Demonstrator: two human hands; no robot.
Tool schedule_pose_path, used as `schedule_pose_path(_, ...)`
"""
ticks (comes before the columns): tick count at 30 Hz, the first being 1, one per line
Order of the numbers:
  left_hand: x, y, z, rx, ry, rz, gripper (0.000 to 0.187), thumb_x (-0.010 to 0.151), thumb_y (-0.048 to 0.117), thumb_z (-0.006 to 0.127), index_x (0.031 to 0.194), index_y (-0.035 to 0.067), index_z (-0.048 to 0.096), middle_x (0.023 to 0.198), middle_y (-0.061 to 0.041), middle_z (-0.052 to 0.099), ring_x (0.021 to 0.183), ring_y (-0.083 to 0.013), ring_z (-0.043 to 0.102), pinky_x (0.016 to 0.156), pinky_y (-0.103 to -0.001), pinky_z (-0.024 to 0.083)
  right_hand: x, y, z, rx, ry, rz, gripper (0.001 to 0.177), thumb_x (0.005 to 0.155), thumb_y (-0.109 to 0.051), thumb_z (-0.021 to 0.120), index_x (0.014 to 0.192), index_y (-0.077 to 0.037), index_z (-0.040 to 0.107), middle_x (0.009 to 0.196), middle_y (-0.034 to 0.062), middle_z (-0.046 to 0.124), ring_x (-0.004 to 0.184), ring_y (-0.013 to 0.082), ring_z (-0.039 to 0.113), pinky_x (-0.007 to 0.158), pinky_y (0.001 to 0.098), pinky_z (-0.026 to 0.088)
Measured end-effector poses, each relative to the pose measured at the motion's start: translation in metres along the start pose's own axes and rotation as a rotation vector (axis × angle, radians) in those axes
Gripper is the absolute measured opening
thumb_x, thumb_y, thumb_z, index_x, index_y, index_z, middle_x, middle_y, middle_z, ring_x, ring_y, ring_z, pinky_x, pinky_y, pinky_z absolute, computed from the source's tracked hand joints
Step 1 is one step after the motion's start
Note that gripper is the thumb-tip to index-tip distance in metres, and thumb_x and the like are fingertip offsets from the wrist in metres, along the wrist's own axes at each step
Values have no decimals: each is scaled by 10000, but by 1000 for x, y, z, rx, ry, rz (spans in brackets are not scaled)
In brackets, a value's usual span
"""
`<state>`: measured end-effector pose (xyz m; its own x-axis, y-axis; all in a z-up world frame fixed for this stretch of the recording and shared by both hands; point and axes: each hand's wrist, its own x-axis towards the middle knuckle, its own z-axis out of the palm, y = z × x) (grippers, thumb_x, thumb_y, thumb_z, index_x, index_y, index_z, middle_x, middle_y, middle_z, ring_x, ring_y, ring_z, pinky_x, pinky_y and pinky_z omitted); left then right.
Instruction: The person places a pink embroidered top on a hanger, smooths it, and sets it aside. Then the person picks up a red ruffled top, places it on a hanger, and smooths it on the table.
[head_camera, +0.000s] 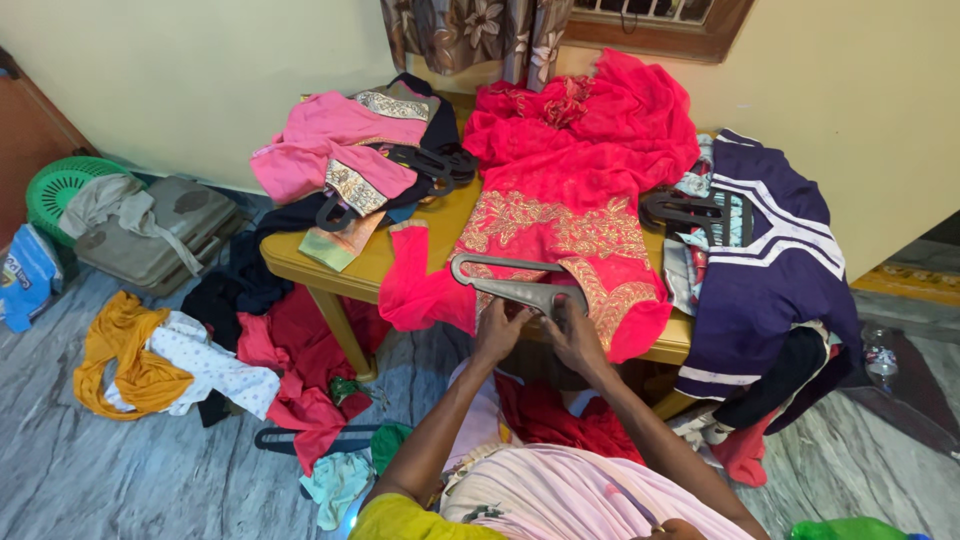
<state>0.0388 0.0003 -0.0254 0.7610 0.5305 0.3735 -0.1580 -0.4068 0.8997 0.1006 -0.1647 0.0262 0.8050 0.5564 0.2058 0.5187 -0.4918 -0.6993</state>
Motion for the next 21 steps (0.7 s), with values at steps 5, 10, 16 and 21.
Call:
schedule_pose_path(5,1,-2,0,-131,-92,-106,318,913,250,740,1088,-14,709,898,-138,770,769,-219,719,698,-375,541,-30,-16,-29,-66,371,-350,312,940,-100,682,1207,13,566,1034,223,671,933,369,684,802,441,548)
schedule_pose_path(10,3,-3,9,-245,-86,-37,261,912,193,728,1039,-35,722,918,-140,782,812,-222,750,722,-360,573,-37,2,-26,-3,216,-23,476,870,-155,773,1211,36,502,1036,250,636,892,382,662,775,444,533)
schedule_pose_path(16,-6,17,5,-51,-65,78,250,905,152,709,1078,-27,679,997,-172,755,957,-317,738,827,-424,570,-25,42,9,385,326,-157,447,941,-39,643,1346,-1,457,1007,156,596,854,199,599,675,342,485)
schedule_pose_path(21,-26,48,-22,543,300,235,436,748,113,745,1134,-40,611,1096,-242,611,1019,-447,578,873,-542,461,-19,52,10,935,179,161,300,1007,-24,598,1307,-23,579,836,3,604,563,29,487,444,192,350)
